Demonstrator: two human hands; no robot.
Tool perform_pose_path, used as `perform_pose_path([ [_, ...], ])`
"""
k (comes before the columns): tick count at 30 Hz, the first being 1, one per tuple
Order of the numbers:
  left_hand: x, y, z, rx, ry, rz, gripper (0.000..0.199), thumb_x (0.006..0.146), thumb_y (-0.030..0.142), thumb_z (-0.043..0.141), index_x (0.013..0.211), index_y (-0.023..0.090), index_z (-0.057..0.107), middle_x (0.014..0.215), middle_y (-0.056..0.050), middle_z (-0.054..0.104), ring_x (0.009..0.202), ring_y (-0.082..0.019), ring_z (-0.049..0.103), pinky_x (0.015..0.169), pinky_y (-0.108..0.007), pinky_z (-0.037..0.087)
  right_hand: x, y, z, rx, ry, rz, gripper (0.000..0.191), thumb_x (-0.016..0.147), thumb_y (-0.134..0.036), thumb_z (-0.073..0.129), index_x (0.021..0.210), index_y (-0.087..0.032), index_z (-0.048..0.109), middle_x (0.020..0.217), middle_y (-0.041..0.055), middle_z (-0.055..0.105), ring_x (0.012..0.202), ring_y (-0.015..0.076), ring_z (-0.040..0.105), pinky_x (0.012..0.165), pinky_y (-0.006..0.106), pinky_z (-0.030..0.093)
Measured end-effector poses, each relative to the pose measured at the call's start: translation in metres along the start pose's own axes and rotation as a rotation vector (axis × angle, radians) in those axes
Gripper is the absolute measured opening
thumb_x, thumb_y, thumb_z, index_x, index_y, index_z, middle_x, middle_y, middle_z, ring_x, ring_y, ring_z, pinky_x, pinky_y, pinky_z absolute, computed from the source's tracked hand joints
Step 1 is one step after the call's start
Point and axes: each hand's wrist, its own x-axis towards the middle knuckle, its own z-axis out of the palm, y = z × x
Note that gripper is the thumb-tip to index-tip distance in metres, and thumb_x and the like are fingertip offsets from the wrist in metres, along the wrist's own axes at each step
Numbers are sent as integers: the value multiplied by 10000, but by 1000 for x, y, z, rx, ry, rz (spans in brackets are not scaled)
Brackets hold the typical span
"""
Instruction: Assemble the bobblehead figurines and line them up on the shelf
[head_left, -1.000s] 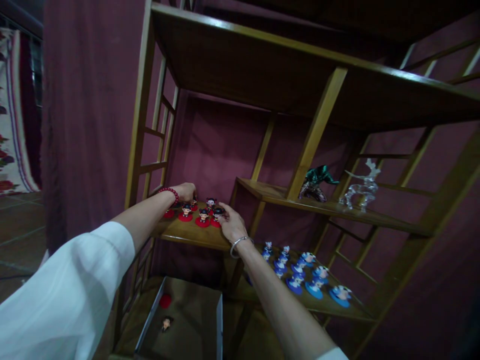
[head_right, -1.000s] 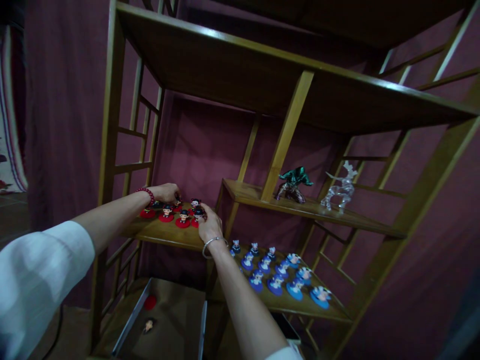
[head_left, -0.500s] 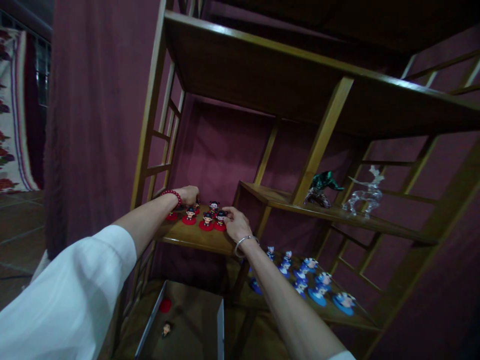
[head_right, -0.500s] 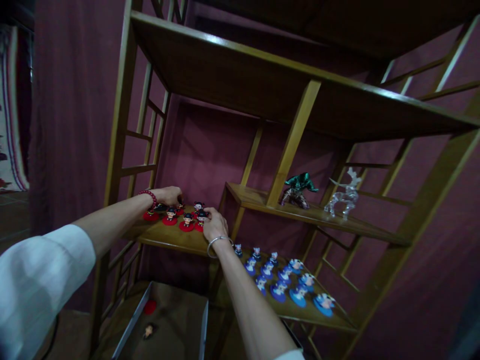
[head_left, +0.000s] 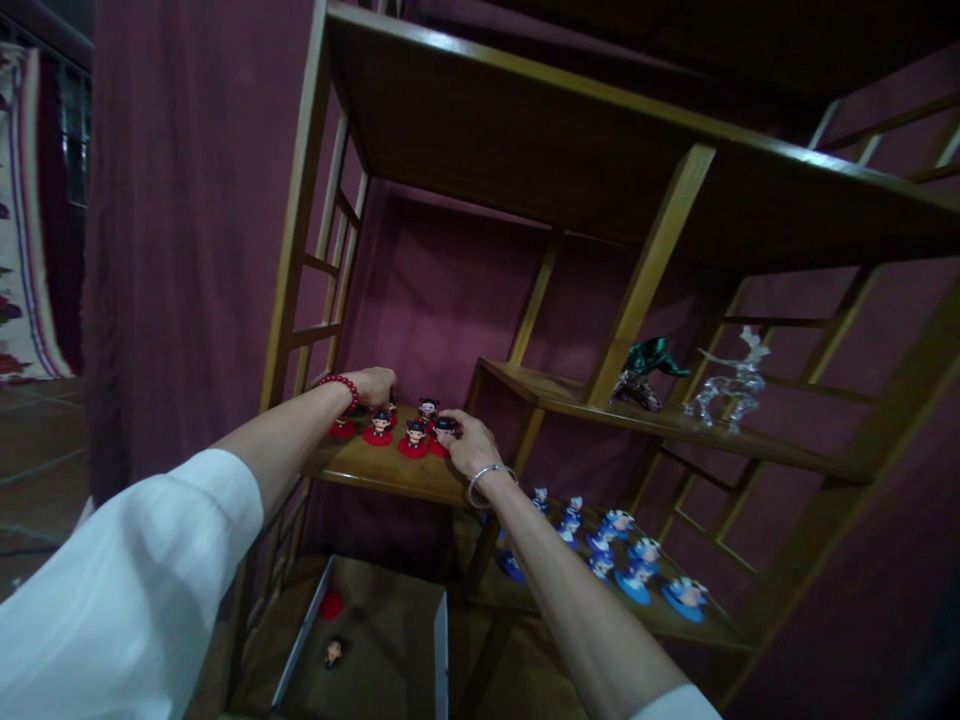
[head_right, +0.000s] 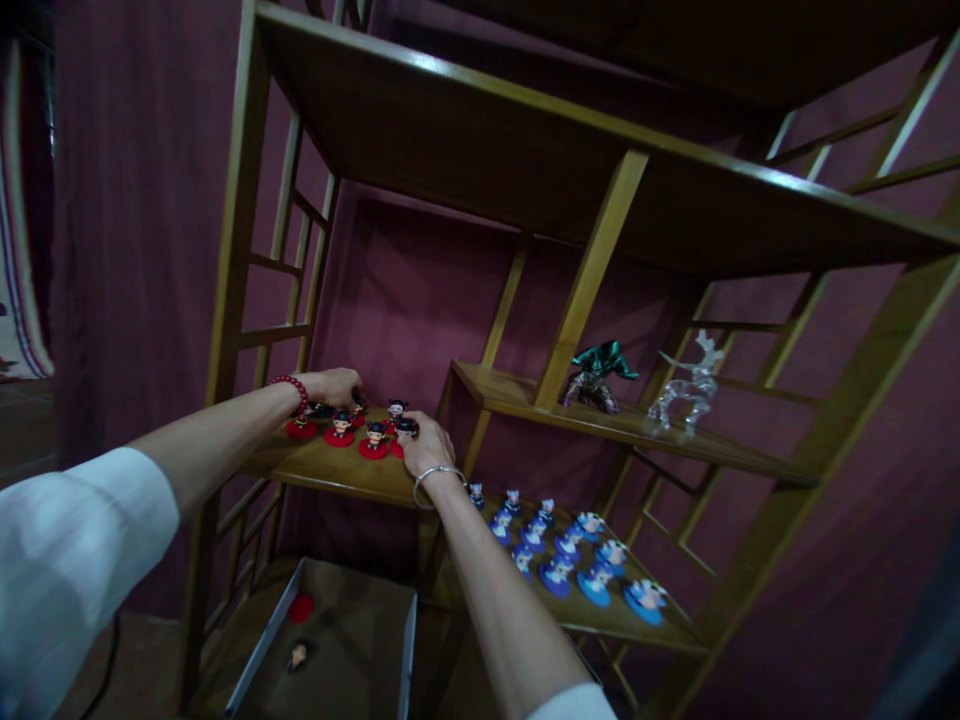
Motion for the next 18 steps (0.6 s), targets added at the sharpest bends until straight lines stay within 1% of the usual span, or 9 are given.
perform_pose_path([
  [5,-3,-4,-2,1,2,5,301,590,166,599,882,140,667,745,-57,679,664,-136,587,544,-167,395,8,-5,-6,-9,49,-10,312,695,-210,580,1000,-273,599,864,-8,665,801,136,602,719,238,451],
  [10,-2,-8,-4,21,27,2,329,563,158,599,883,139,671,797,-69,680,674,-152,584,535,-185,395,28,-18,-10,8,95,-33,295,683,-219,599,974,-266,614,856,-7,662,768,126,599,690,230,450],
  [14,-5,-10,-10,34,42,-1,341,542,143,598,873,159,673,775,-46,679,663,-142,582,537,-177,395,48,-33,-7,26,105,-52,277,649,-207,631,924,-241,637,811,-10,660,767,122,596,695,220,448],
  [18,-8,-15,-20,54,66,-7,323,556,165,602,870,185,676,817,-39,682,711,-148,587,582,-180,409,66,-46,2,-26,71,-50,272,602,-201,668,872,-226,653,770,-4,657,747,128,597,671,210,446],
])
